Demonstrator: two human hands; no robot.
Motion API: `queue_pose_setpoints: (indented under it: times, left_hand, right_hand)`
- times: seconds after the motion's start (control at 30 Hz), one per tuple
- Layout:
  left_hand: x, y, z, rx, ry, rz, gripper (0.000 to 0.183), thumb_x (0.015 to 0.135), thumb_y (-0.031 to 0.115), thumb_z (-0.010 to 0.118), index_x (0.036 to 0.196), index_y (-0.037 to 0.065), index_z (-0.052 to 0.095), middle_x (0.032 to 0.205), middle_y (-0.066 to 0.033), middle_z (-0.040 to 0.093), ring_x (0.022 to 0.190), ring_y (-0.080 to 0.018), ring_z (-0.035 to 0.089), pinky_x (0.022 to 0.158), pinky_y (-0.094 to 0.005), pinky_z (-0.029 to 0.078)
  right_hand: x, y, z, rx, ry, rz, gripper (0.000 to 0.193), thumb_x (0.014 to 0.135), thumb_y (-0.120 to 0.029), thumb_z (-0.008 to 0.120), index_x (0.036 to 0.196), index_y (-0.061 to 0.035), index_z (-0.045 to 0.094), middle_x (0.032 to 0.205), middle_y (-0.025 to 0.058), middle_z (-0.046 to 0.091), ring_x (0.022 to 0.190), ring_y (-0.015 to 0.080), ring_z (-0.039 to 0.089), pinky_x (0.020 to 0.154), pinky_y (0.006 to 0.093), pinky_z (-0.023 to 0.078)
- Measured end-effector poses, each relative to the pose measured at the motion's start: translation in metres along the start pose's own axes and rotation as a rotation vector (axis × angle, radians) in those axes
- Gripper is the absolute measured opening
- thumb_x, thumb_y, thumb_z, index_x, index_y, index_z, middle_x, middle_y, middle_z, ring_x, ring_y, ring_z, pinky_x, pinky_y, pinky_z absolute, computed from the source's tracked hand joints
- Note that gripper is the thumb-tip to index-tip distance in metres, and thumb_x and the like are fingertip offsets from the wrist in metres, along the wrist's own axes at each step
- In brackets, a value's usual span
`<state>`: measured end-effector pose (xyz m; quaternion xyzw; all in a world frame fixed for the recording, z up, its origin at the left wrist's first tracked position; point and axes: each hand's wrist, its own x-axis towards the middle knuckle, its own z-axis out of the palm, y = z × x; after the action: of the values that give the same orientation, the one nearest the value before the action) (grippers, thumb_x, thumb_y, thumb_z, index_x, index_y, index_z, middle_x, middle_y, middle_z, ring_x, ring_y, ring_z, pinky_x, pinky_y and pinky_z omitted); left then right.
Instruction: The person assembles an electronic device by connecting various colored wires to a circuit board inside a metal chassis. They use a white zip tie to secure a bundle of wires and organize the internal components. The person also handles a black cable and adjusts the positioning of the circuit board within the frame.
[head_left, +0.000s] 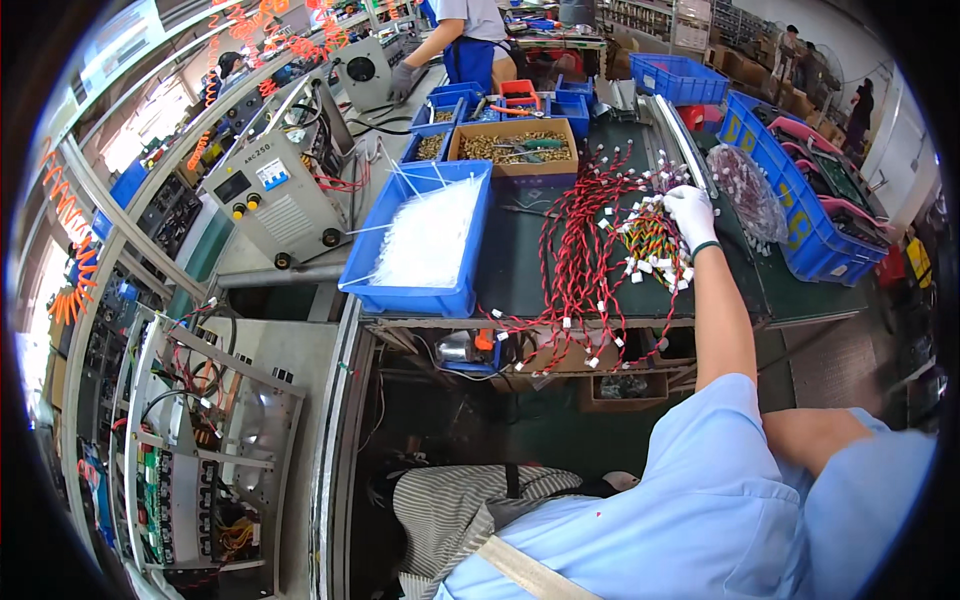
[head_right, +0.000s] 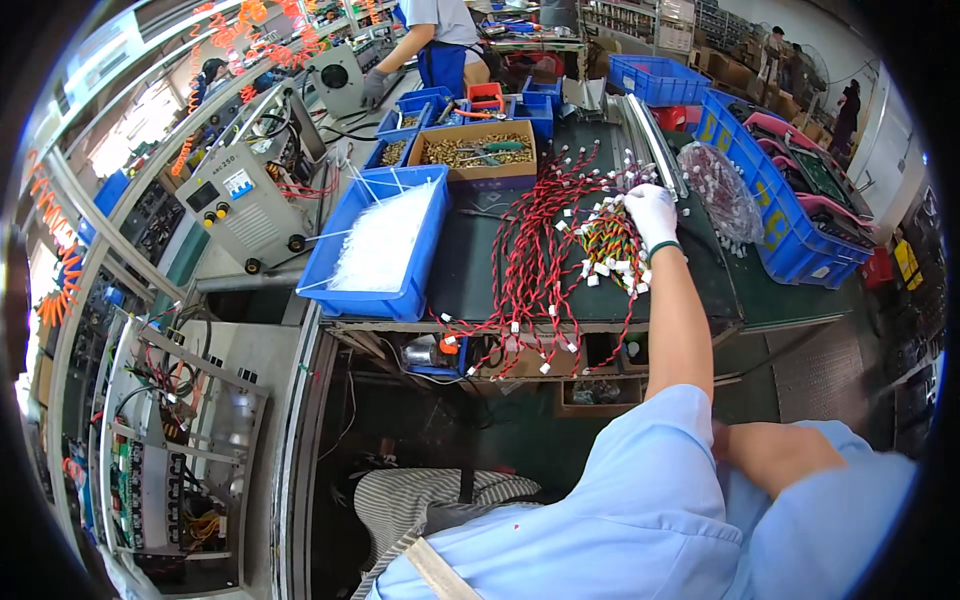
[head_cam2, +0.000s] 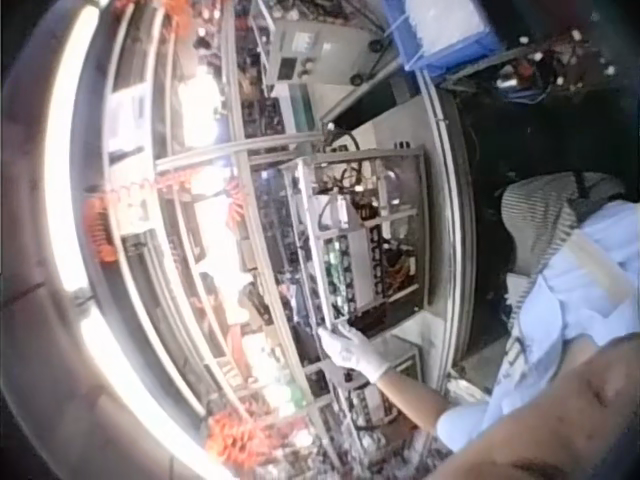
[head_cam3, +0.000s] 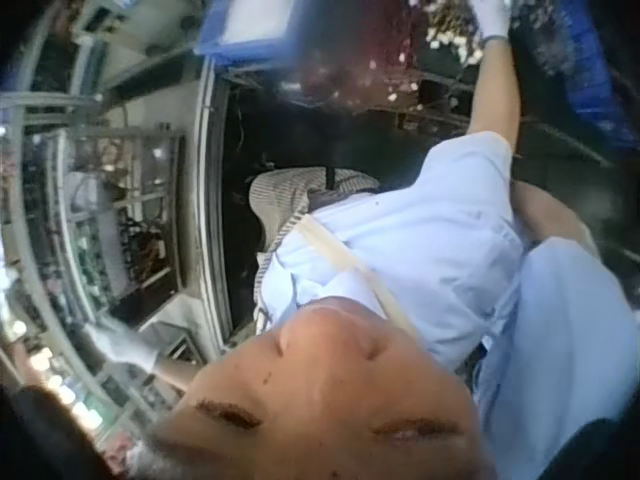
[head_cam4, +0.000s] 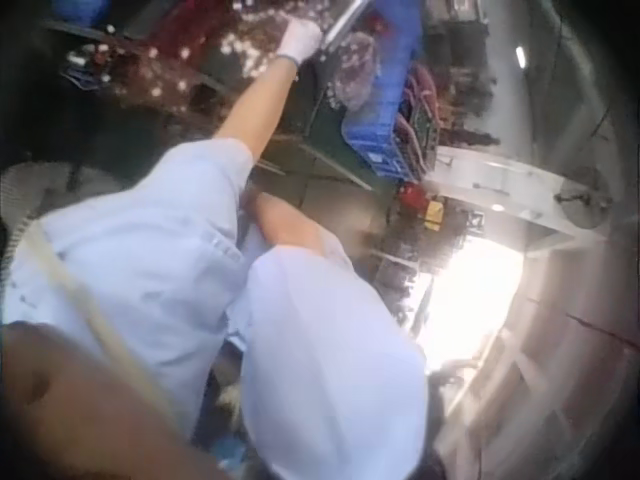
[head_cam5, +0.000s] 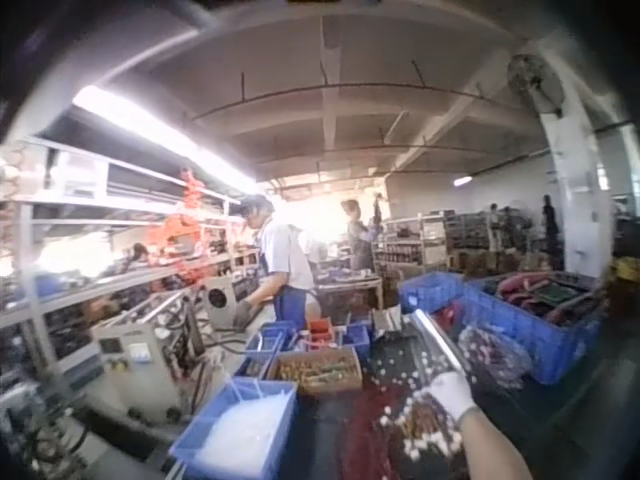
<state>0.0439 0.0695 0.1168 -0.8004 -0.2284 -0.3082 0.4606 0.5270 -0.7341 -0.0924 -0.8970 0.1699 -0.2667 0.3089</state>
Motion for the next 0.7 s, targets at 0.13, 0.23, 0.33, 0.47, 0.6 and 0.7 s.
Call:
queue_pose_setpoints:
  times: [0.13, 0.23, 0.33, 0.47, 0.6, 0.7]
  left_hand:
    - [0.003, -0.002, -0.003, -0.039, -0.018, 0.013, 0.045, 0.094, 0.037, 0.06, 0.122, 0.001, 0.061, 0.108, -0.0151, 0.069, 0.092, -0.0271, 0.068, 0.079, -0.0345, 0.055]
    - [0.0, -0.01, -0.008, -0.01, 0.008, 0.033, 0.047, 0.095, 0.037, 0.058, 0.124, 0.0, 0.06, 0.111, -0.0158, 0.068, 0.094, -0.0273, 0.068, 0.081, -0.0345, 0.054]
    - [-0.015, -0.016, -0.015, -0.07, 0.147, -0.052, 0.047, 0.1, 0.023, 0.047, 0.143, 0.003, 0.041, 0.141, -0.0183, 0.048, 0.125, -0.0344, 0.049, 0.104, -0.0411, 0.039]
    - [-0.016, 0.105, -0.071, -1.37, 0.045, -0.658, 0.036, 0.09, -0.001, 0.056, 0.126, -0.003, 0.057, 0.127, -0.0144, 0.059, 0.112, -0.021, 0.058, 0.098, -0.0333, 0.045]
    - [-0.023, 0.175, -0.084, -1.809, -0.343, -0.552, 0.073, 0.084, 0.004, 0.066, 0.148, 0.003, 0.031, 0.14, -0.0161, 0.048, 0.112, -0.0201, 0.057, 0.092, -0.0329, 0.049]
    - [-0.038, 0.177, -0.087, -2.046, -0.297, -0.789, 0.071, 0.085, 0.006, 0.067, 0.147, 0.003, 0.032, 0.139, -0.0154, 0.049, 0.112, -0.0199, 0.057, 0.094, -0.0317, 0.048]
  right_hand:
    - [0.021, -0.013, -0.003, 0.795, 0.151, -0.018, 0.018, 0.09, -0.011, 0.059, 0.104, -0.0005, 0.065, 0.088, 0.0091, 0.068, 0.078, 0.0141, 0.066, 0.073, 0.0255, 0.052]
    - [0.031, -0.052, -0.017, 0.938, 0.172, 0.01, 0.018, 0.093, -0.011, 0.059, 0.108, -0.0002, 0.061, 0.093, 0.0058, 0.067, 0.076, 0.0087, 0.063, 0.068, 0.0219, 0.05]
    - [0.004, -0.149, -0.023, 0.988, -0.028, -0.12, 0.015, 0.093, -0.013, 0.059, 0.106, -0.004, 0.061, 0.087, 0.0017, 0.066, 0.06, 0.0012, 0.047, 0.054, 0.0176, 0.038]
    - [-0.147, -0.318, -0.003, 1.037, -0.576, -0.391, 0.014, 0.095, -0.01, 0.055, 0.105, -0.0037, 0.062, 0.083, -0.0006, 0.063, 0.051, -0.0009, 0.039, 0.045, 0.0168, 0.031]
    - [-0.299, -0.386, 0.023, 1.195, -1.232, -0.361, 0.014, 0.092, -0.002, 0.058, 0.104, -0.0041, 0.064, 0.082, -0.0018, 0.064, 0.053, -0.0028, 0.04, 0.048, 0.0149, 0.031]
    - [-0.371, -0.418, 0.036, 1.168, -1.58, -0.416, 0.015, 0.092, 0.0, 0.058, 0.105, -0.0024, 0.064, 0.084, 0.0, 0.066, 0.054, -0.0026, 0.041, 0.048, 0.0151, 0.031]
